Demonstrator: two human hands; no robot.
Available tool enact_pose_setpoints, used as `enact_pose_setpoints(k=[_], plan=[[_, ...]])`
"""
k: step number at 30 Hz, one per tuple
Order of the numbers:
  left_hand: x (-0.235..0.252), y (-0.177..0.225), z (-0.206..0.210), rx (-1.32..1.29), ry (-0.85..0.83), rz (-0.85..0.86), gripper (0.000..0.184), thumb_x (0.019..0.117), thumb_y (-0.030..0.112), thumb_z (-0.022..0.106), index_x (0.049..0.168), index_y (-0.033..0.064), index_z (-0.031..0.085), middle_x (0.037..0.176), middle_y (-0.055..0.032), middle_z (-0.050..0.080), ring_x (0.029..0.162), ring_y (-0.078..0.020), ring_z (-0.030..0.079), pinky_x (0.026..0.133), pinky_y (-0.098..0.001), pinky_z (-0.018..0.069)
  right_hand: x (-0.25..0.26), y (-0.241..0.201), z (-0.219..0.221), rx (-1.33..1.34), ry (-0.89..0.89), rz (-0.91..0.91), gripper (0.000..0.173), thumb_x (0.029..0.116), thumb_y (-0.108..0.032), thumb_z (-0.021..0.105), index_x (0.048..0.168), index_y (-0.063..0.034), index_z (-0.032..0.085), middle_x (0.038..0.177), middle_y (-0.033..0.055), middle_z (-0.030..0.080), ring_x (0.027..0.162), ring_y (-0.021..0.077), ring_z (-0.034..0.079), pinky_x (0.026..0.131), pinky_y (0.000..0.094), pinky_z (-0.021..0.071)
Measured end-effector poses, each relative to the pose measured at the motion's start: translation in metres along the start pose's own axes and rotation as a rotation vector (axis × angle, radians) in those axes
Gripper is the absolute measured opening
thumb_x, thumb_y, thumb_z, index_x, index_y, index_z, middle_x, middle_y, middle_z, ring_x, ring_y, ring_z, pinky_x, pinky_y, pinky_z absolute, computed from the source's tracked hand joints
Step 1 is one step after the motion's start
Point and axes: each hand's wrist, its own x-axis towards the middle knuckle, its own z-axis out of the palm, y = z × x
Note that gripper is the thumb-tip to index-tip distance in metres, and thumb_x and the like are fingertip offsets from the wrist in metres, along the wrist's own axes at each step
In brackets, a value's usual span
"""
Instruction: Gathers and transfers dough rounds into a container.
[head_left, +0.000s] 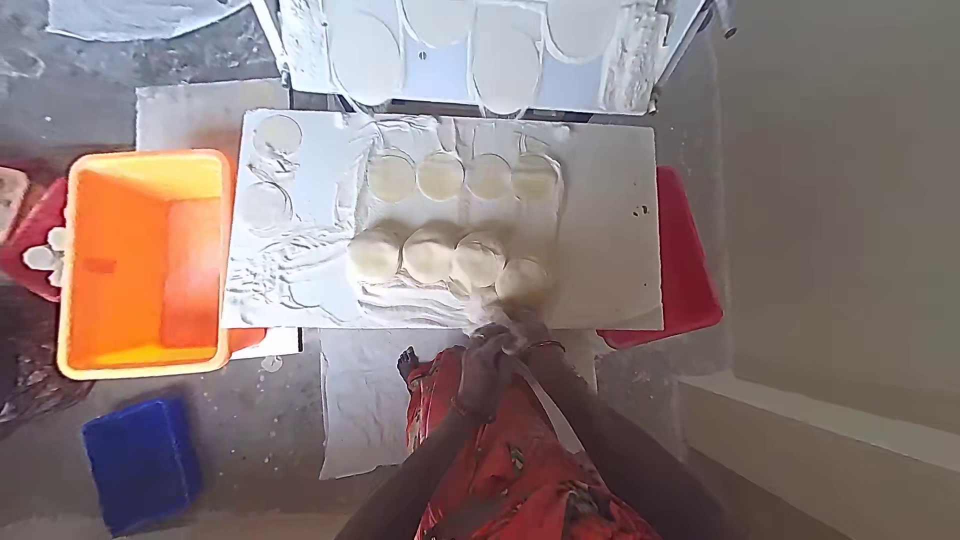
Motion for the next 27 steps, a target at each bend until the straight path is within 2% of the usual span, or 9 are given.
enact_pose_setpoints(k=[1,3,5,8,12,17,21,26,27], plan=[[0.004,-0.001,-0.007,0.033,0.078,-0.058,0.025,0.093,-0.004,0.054,0.109,-0.0058,0.073,0.111,-0.0206,0.073,0.103,-0.028,0.072,0.094,-0.0405,0.0581,-0.005,0.001,-0.006,0.383,0.033,-0.011,0.026,0.1081,-0.012,0.048,0.123,0.0015,0.064,0.108,0.0105,0.068,0.097,0.0134,0.064,0.089,0.0267,0.0523],[0.029,-0.013,-0.026,0.106,0.102,-0.338,0.032,0.1011,0.01,0.058,0.127,-0.0088,0.062,0.119,-0.0257,0.067,0.102,-0.0329,0.07,0.092,-0.0451,0.0567,-0.02,-0.014,-0.028,0.98,0.019,0.044,0.03,0.1113,-0.02,0.036,0.101,-0.0042,0.059,0.075,0.0016,0.06,0.062,0.0077,0.057,0.057,0.0223,0.0512],[0.06,-0.03,-0.034,0.134,0.061,-0.538,0.045,0.1006,0.026,0.066,0.129,-0.0078,0.06,0.119,-0.0274,0.065,0.103,-0.0389,0.066,0.095,-0.0533,0.0518,-0.025,-0.02,-0.055,0.953,0.018,0.035,0.033,0.1121,-0.023,0.032,0.1,-0.007,0.058,0.072,0.0013,0.06,0.056,0.0078,0.057,0.051,0.0221,0.0501],[0.091,-0.034,-0.03,0.231,-0.067,-0.668,0.043,0.096,0.036,0.072,0.111,-0.0043,0.068,0.112,-0.0263,0.069,0.11,-0.0433,0.065,0.098,-0.0617,0.0486,-0.031,-0.031,-0.09,0.311,0.039,-0.143,0.019,0.1045,-0.004,0.054,0.12,0.0048,0.063,0.099,0.0129,0.067,0.078,0.0175,0.065,0.073,0.0346,0.0562],[0.09,-0.046,-0.025,0.171,0.031,-0.709,0.034,0.092,0.03,0.077,0.094,-0.0031,0.071,0.096,-0.0242,0.071,0.097,-0.0417,0.068,0.089,-0.0624,0.0506,-0.029,-0.051,-0.102,0.055,0.103,-0.302,0.026,0.0924,-0.006,0.074,0.116,0.0031,0.066,0.093,0.0152,0.071,0.074,0.0218,0.069,0.072,0.0404,0.0595],[0.08,-0.066,-0.025,-0.245,0.186,-0.633,0.021,0.0964,0.014,0.071,0.104,-0.0057,0.07,0.093,-0.0196,0.073,0.082,-0.0281,0.072,0.085,-0.0479,0.059,-0.01,-0.064,-0.108,0.037,0.092,-0.377,0.024,0.0948,-0.012,0.072,0.111,0.0054,0.066,0.091,0.0153,0.071,0.075,0.0212,0.07,0.074,0.0404,0.0606],[0.092,-0.055,-0.017,-0.545,0.33,-0.806,0.025,0.0984,0.009,0.067,0.116,-0.0083,0.064,0.098,-0.0226,0.069,0.073,-0.025,0.07,0.072,-0.0406,0.0622,0.009,-0.099,-0.09,-0.024,0.036,-0.554,0.02,0.0924,-0.011,0.072,0.106,0.0025,0.071,0.091,0.0138,0.072,0.079,0.0202,0.07,0.078,0.0404,0.0586],[0.102,-0.05,-0.019,0.066,0.008,-0.808,0.035,0.0941,0.016,0.072,0.12,-0.0056,0.067,0.124,-0.0279,0.066,0.119,-0.0403,0.063,0.105,-0.0585,0.0464,0.029,-0.158,-0.049,-0.115,-0.119,-0.689,0.016,0.0951,-0.01,0.069,0.104,0.0035,0.069,0.089,0.014,0.072,0.075,0.0181,0.07,0.074,0.0357,0.0595],[0.104,-0.052,-0.019,0.189,-0.108,-0.773,0.039,0.094,0.025,0.073,0.122,-0.0015,0.069,0.125,-0.0252,0.067,0.122,-0.0406,0.061,0.106,-0.0616,0.0443,0.031,-0.17,-0.039,-0.195,-0.108,-0.692,0.02,0.0947,-0.009,0.069,0.109,0.0054,0.07,0.096,0.0181,0.072,0.084,0.0235,0.07,0.081,0.0403,0.0583]])
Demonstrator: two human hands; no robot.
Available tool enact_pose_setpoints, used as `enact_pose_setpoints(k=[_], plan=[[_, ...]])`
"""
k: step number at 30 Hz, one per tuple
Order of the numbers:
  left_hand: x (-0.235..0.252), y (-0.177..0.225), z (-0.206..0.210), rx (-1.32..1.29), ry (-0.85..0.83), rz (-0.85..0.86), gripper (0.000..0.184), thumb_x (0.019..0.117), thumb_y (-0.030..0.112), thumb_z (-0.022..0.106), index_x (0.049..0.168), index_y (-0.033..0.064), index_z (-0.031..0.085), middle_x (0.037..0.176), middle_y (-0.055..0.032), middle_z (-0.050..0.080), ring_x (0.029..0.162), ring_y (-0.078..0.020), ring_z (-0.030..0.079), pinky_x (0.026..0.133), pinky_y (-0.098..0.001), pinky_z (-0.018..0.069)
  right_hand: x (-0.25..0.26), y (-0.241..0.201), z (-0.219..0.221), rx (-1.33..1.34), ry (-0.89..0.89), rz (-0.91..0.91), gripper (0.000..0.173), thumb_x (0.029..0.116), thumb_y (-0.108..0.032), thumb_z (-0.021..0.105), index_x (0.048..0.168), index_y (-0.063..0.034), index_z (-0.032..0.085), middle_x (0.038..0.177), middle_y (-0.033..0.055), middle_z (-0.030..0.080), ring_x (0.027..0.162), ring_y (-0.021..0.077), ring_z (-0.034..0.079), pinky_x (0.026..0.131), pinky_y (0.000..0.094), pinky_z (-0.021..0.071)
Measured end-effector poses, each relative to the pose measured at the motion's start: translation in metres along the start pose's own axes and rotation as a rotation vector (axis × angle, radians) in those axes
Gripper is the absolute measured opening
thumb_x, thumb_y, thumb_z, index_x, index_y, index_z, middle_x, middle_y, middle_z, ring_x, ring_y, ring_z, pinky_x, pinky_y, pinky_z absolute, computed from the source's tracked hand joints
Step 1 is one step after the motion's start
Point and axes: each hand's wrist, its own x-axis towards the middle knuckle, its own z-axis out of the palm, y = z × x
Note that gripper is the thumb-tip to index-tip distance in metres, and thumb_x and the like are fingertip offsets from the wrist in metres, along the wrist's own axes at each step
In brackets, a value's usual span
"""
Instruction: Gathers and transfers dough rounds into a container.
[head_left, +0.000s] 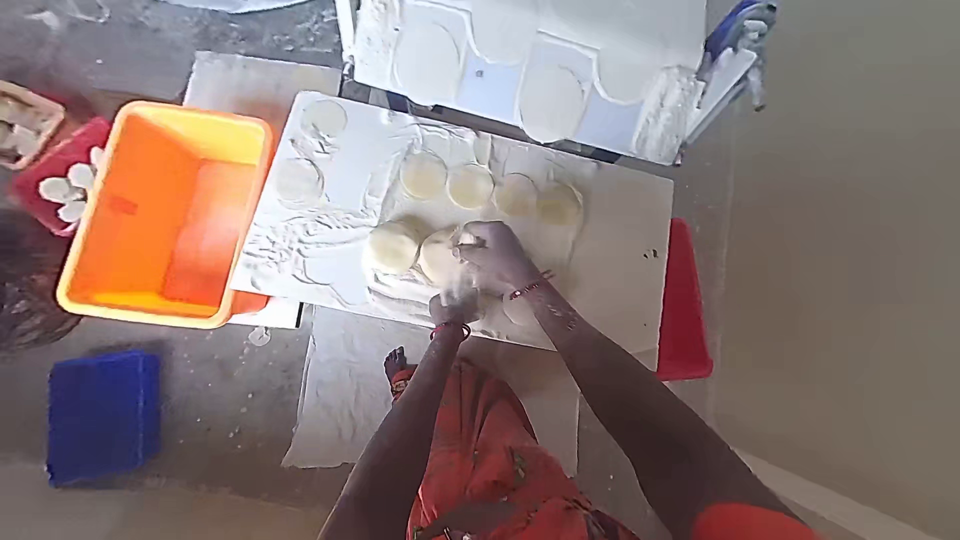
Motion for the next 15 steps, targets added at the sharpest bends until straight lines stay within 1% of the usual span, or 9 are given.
enact_pose_setpoints(k=[1,2,4,5,7,9,12,13,15], plan=[[-0.003,0.003,-0.003,0.054,-0.056,0.009,0.037,0.0972,0.029,0.069,0.122,0.0021,0.07,0.124,-0.0212,0.069,0.121,-0.0368,0.063,0.104,-0.059,0.0467,0.01,-0.009,0.009,-0.089,-0.057,0.029,0.024,0.0956,-0.006,0.067,0.115,0.0085,0.069,0.107,0.0243,0.07,0.099,0.0324,0.069,0.093,0.048,0.0538],[-0.006,0.003,-0.004,-0.13,-0.052,-0.037,0.034,0.1008,0.028,0.066,0.119,0.0005,0.071,0.118,-0.0195,0.071,0.111,-0.0312,0.068,0.1,-0.0516,0.0518,0.022,-0.015,0.018,-0.136,-0.081,0.018,0.021,0.0956,-0.004,0.065,0.112,0.0095,0.068,0.107,0.0262,0.069,0.103,0.0362,0.067,0.095,0.0519,0.0507],[-0.001,-0.005,0.004,-0.613,0.045,-0.083,0.028,0.0995,0.019,0.068,0.112,-0.0053,0.069,0.098,-0.02,0.072,0.08,-0.025,0.072,0.078,-0.0422,0.0612,0.051,-0.027,0.033,-0.154,-0.043,-0.086,0.018,0.097,-0.003,0.061,0.109,0.0055,0.071,0.105,0.0224,0.071,0.102,0.0324,0.068,0.094,0.0484,0.051],[-0.003,-0.009,0.009,-0.741,0.078,-0.087,0.025,0.0997,0.016,0.067,0.11,-0.0065,0.069,0.093,-0.0203,0.072,0.073,-0.0243,0.071,0.073,-0.0418,0.0616,0.06,-0.031,0.043,-0.168,-0.072,-0.115,0.019,0.097,0.0,0.059,0.111,0.0066,0.07,0.109,0.0239,0.071,0.105,0.0342,0.068,0.097,0.0494,0.0508],[-0.01,-0.012,0.009,-0.753,0.099,-0.078,0.023,0.1013,0.014,0.065,0.109,-0.0066,0.07,0.093,-0.0201,0.072,0.075,-0.024,0.071,0.077,-0.0414,0.0613,0.075,-0.037,0.06,-0.167,-0.095,-0.171,0.021,0.0959,0.0,0.062,0.113,0.0068,0.071,0.11,0.024,0.072,0.105,0.0339,0.07,0.097,0.0486,0.0529],[-0.015,-0.005,0.002,-0.676,0.123,-0.058,0.023,0.102,0.014,0.063,0.11,-0.0064,0.07,0.095,-0.0195,0.073,0.08,-0.0234,0.072,0.082,-0.0411,0.0598,0.09,-0.043,0.067,-0.17,0.032,-0.211,0.018,0.0928,-0.009,0.07,0.105,0.0037,0.072,0.099,0.0194,0.073,0.092,0.0292,0.071,0.086,0.0451,0.0563],[-0.023,-0.006,0.004,-0.663,0.144,-0.053,0.023,0.1026,0.013,0.063,0.113,-0.0062,0.07,0.094,-0.0187,0.073,0.077,-0.0211,0.072,0.079,-0.0378,0.0611,0.091,-0.036,0.056,-0.434,-0.167,-0.121,0.026,0.0901,-0.013,0.075,0.106,0.0078,0.071,0.109,0.0276,0.069,0.108,0.0431,0.066,0.096,0.0608,0.0501],[-0.022,-0.007,0.004,-0.667,0.154,-0.045,0.023,0.1026,0.013,0.063,0.113,-0.0055,0.07,0.094,-0.0181,0.074,0.076,-0.0203,0.073,0.078,-0.0369,0.0617,0.09,-0.031,0.046,-0.448,-0.188,-0.097,0.023,0.0887,-0.012,0.075,0.104,0.0045,0.073,0.106,0.0247,0.071,0.103,0.0406,0.068,0.093,0.0602,0.0519],[-0.018,-0.008,0.004,-0.684,0.177,-0.027,0.023,0.1027,0.014,0.063,0.114,-0.0041,0.071,0.096,-0.0178,0.074,0.079,-0.0212,0.074,0.08,-0.0381,0.0617,0.076,-0.022,0.025,-0.474,-0.285,-0.074,0.02,0.0957,-0.011,0.067,0.111,0.0006,0.073,0.101,0.021,0.073,0.095,0.0357,0.071,0.09,0.0557,0.0543]])
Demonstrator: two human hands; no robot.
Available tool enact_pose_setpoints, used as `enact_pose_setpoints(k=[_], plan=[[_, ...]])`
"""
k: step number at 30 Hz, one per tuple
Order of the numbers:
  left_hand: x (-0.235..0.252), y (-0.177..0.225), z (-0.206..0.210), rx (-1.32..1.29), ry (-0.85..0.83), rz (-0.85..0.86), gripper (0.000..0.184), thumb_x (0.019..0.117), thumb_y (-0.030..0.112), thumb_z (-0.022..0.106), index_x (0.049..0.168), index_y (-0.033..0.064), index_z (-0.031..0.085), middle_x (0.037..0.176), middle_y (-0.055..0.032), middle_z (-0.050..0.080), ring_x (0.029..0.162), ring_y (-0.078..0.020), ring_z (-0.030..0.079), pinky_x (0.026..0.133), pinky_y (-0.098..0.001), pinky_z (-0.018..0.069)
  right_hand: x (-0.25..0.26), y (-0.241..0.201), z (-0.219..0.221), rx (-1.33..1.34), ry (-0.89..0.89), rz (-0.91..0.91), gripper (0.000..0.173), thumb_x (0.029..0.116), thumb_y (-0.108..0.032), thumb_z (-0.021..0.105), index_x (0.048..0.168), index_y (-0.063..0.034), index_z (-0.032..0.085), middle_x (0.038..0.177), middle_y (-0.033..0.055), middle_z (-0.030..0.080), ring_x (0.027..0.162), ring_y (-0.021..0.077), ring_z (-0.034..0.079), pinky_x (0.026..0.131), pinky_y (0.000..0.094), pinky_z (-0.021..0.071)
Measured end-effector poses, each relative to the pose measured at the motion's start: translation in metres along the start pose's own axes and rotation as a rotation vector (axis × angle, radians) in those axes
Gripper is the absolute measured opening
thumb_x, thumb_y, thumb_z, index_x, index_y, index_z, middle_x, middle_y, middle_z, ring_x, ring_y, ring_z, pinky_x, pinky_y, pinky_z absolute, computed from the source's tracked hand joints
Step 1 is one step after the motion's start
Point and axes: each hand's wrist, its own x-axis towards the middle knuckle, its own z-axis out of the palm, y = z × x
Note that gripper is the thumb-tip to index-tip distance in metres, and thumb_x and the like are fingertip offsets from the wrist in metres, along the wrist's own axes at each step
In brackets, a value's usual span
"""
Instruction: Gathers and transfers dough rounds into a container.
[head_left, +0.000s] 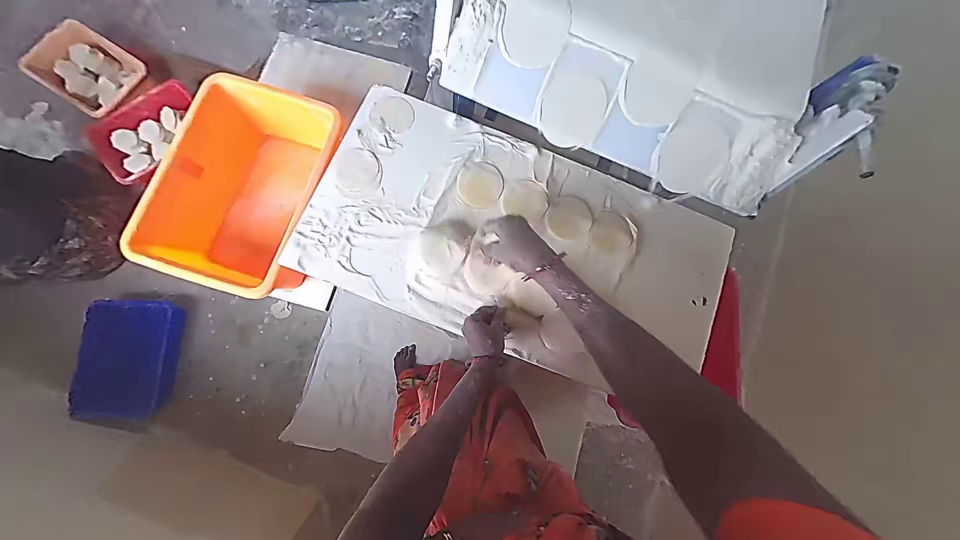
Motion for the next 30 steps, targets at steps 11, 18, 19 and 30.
enact_pose_setpoints(k=[11,18,19,30], plan=[[-0.013,0.01,-0.002,-0.101,0.01,0.011,0.022,0.1056,0.01,0.056,0.115,-0.0084,0.065,0.091,-0.0182,0.075,0.07,-0.0193,0.074,0.07,-0.0338,0.0636,-0.157,0.104,0.032,0.265,0.408,0.146,0.024,0.1012,-0.007,0.058,0.122,0.0012,0.068,0.115,0.0187,0.072,0.102,0.0298,0.072,0.093,0.0476,0.0574],[-0.015,0.007,-0.006,0.325,0.086,0.084,0.032,0.1021,0.019,0.063,0.126,-0.002,0.063,0.109,-0.0223,0.07,0.094,-0.0348,0.07,0.086,-0.0533,0.056,-0.179,0.123,0.058,0.346,0.549,0.417,0.039,0.102,-0.011,0.061,0.138,0.0034,0.058,0.139,0.025,0.06,0.126,0.04,0.061,0.106,0.0563,0.0478],[-0.019,0.006,-0.006,0.373,0.109,0.115,0.03,0.1004,0.017,0.065,0.124,-0.0019,0.064,0.109,-0.0219,0.07,0.098,-0.0356,0.068,0.09,-0.0539,0.0536,-0.177,0.134,0.058,0.358,0.547,0.472,0.043,0.1022,-0.013,0.06,0.142,0.0027,0.055,0.142,0.0247,0.058,0.131,0.0397,0.058,0.11,0.0565,0.0449],[-0.068,-0.032,-0.021,0.509,-0.036,0.298,0.029,0.1004,-0.003,0.048,0.124,-0.0079,0.065,0.115,-0.0227,0.071,0.108,-0.0304,0.07,0.099,-0.0426,0.0538,-0.148,0.172,0.046,0.112,0.117,0.511,0.095,0.0662,-0.052,0.093,0.136,0.0019,0.058,0.131,0.0243,0.06,0.121,0.0407,0.06,0.096,0.0609,0.0512]])
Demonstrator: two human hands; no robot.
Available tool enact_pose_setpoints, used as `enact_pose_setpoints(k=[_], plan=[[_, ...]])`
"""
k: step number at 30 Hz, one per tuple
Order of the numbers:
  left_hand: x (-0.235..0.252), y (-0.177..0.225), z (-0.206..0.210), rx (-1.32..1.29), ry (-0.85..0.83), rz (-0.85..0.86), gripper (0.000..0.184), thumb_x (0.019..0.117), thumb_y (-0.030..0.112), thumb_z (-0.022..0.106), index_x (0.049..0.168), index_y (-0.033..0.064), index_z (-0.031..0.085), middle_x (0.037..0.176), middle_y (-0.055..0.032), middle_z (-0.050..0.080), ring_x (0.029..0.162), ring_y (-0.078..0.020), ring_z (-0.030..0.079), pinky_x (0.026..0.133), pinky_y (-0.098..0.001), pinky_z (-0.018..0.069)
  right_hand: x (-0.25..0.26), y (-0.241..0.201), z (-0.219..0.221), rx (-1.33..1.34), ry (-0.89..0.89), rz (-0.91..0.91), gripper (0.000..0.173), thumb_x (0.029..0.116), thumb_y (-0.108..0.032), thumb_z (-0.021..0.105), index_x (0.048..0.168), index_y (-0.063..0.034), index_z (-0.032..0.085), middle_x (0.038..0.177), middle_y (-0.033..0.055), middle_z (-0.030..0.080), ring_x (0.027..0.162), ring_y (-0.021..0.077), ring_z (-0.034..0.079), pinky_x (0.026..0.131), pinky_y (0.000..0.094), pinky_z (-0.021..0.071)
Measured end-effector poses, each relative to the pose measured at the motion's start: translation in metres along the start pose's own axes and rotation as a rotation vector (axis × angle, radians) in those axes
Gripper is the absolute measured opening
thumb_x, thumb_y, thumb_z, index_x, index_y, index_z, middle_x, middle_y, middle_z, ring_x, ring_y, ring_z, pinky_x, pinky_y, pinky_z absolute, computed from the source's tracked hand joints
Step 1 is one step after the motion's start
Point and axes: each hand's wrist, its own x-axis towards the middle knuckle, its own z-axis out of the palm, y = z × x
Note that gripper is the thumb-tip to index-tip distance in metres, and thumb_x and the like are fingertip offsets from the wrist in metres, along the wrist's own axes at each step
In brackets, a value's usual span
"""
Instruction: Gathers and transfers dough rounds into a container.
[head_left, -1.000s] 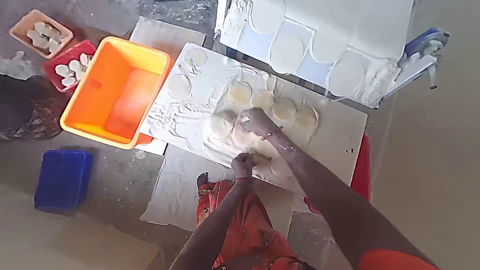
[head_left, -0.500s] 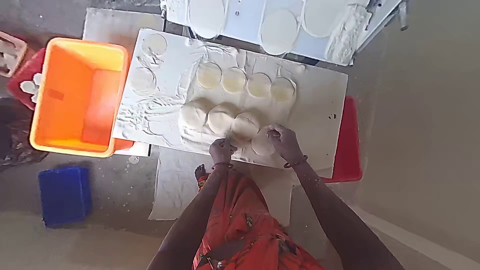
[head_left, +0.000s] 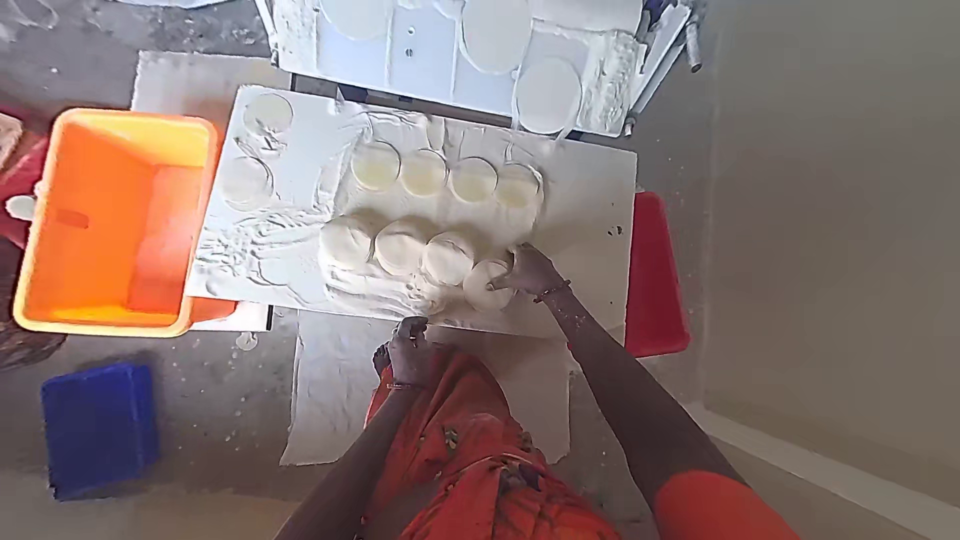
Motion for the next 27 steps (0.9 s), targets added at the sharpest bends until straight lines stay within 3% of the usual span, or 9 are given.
enact_pose_setpoints(k=[3,6,10,14,16,20,23,25,27], plan=[[-0.002,-0.012,-0.005,-0.034,0.019,0.009,0.036,0.1009,-0.004,0.043,0.134,-0.0078,0.057,0.112,-0.0199,0.071,0.098,-0.0269,0.071,0.089,-0.0413,0.0574,0.014,-0.001,-0.005,-0.002,-0.082,0.039,0.087,0.0654,-0.051,0.093,0.128,-0.0002,0.062,0.119,0.0235,0.066,0.111,0.0407,0.065,0.09,0.0642,0.052],[-0.001,-0.013,-0.017,-0.044,0.066,-0.002,0.042,0.1014,-0.004,0.04,0.142,-0.0087,0.047,0.113,-0.0195,0.071,0.092,-0.0244,0.072,0.086,-0.0394,0.0581,0.023,0.0,-0.009,0.01,-0.149,0.058,0.074,0.0709,-0.052,0.091,0.117,0.0019,0.066,0.108,0.0248,0.068,0.103,0.0409,0.066,0.088,0.0635,0.0503],[0.002,-0.016,-0.033,-0.042,0.176,0.038,0.046,0.0999,-0.005,0.044,0.145,-0.0118,0.041,0.11,-0.0215,0.071,0.091,-0.0263,0.072,0.087,-0.0399,0.0582,0.021,-0.002,-0.012,-0.068,-0.121,-0.021,0.073,0.0704,-0.055,0.09,0.112,0.0015,0.07,0.113,0.0244,0.068,0.11,0.0418,0.064,0.092,0.0641,0.0495],[0.006,-0.018,-0.043,-0.035,0.255,0.132,0.053,0.0974,-0.001,0.054,0.146,-0.0132,0.037,0.106,-0.0212,0.071,0.087,-0.0268,0.072,0.084,-0.0418,0.0585,0.008,-0.003,0.006,0.141,-0.029,-0.115,0.078,0.0698,-0.031,0.095,0.129,0.0058,0.059,0.117,0.0299,0.066,0.11,0.0451,0.064,0.094,0.0636,0.0503],[0.006,-0.011,-0.047,-0.039,0.278,0.19,0.057,0.0961,-0.001,0.056,0.148,-0.0137,0.034,0.106,-0.0203,0.071,0.083,-0.0242,0.071,0.08,-0.0393,0.0584,-0.004,-0.004,0.019,0.298,0.058,-0.13,0.079,0.0703,-0.02,0.094,0.134,0.002,0.054,0.115,0.0303,0.066,0.105,0.0461,0.066,0.089,0.0638,0.0525],[-0.003,0.001,-0.066,-0.013,0.276,0.263,0.064,0.0968,0.002,0.058,0.152,-0.0107,0.027,0.112,-0.0197,0.07,0.082,-0.021,0.071,0.079,-0.0364,0.059,-0.038,-0.027,0.001,0.161,0.229,-0.183,0.075,0.0779,-0.025,0.086,0.142,-0.0078,0.051,0.105,0.0236,0.071,0.095,0.0426,0.07,0.081,0.0619,0.0548],[-0.018,-0.008,-0.097,0.032,0.328,0.306,0.068,0.0965,0.003,0.058,0.154,-0.0105,0.024,0.12,-0.0229,0.067,0.087,-0.0246,0.072,0.082,-0.0401,0.0601,-0.064,-0.021,-0.004,0.252,0.519,-0.266,0.071,0.0794,-0.02,0.08,0.142,-0.005,0.052,0.108,0.0218,0.072,0.094,0.0396,0.072,0.08,0.0598,0.0568],[-0.027,-0.023,-0.114,0.041,0.399,0.311,0.07,0.0958,0.002,0.058,0.154,-0.0111,0.022,0.12,-0.0242,0.066,0.084,-0.0246,0.071,0.079,-0.0405,0.0599,-0.063,-0.007,0.003,0.368,0.632,-0.242,0.078,0.0796,-0.02,0.081,0.147,-0.0016,0.047,0.115,0.0237,0.071,0.1,0.0388,0.072,0.087,0.0578,0.0571],[-0.038,-0.041,-0.13,0.057,0.428,0.258,0.072,0.096,0.001,0.058,0.155,-0.0097,0.018,0.121,-0.0243,0.065,0.083,-0.0248,0.071,0.078,-0.041,0.0596,-0.045,0.004,0.016,0.434,0.574,-0.13,0.085,0.0777,-0.022,0.087,0.148,0.0011,0.046,0.118,0.0277,0.069,0.108,0.042,0.069,0.096,0.0589,0.0536]])
